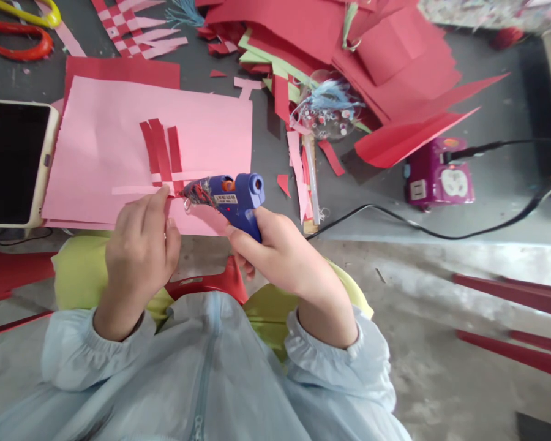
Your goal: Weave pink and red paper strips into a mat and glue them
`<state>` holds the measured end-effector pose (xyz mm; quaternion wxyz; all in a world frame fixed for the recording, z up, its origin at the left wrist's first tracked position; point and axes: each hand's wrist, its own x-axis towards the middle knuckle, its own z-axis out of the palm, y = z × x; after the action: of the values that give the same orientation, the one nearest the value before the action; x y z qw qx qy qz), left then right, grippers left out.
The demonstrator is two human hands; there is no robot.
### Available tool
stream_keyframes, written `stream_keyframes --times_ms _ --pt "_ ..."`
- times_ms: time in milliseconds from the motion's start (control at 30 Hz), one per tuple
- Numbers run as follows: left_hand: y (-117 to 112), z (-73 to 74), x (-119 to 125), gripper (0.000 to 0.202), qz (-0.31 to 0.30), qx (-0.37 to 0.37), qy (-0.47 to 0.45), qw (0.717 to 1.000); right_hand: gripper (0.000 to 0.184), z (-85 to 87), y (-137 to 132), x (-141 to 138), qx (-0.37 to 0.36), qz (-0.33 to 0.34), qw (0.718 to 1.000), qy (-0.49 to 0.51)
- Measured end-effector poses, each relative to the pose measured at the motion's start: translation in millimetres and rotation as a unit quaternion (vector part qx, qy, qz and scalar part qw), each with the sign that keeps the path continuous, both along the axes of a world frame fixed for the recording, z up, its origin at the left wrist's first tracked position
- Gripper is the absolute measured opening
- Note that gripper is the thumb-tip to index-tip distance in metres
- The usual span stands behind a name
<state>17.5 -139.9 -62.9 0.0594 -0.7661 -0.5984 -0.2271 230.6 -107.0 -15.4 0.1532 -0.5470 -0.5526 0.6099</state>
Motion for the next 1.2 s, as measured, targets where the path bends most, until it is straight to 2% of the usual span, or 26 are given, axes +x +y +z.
stream_keyframes --times_ms 300,467,900,1067,1200 --pt "0 -1.1 -1 0.047 -0.003 0.007 0.023 1.000 0.024 5.7 0 0 0.014 -0.001 1.000 -0.011" --pt "0 -0.1 0 0.047 0.007 0.002 0.013 1.000 0.025 3.3 0 -4 0.025 -0.020 0.999 -0.009" --pt "0 -0.2 0 0.047 -0.003 -0.005 -0.013 1.000 0.029 1.8 0 -1 0.020 -0.009 1.000 -0.013" --pt "-1 -1.0 0 0.051 -0.002 -0.006 -0.032 0.999 0.024 5.3 2 2 0.039 -0.041 0.998 0.010" --pt "0 -4.6 -1 0.056 -0.035 0.034 -0.090 0.995 0.016 6.5 5 6 0.048 -0.076 0.995 0.037"
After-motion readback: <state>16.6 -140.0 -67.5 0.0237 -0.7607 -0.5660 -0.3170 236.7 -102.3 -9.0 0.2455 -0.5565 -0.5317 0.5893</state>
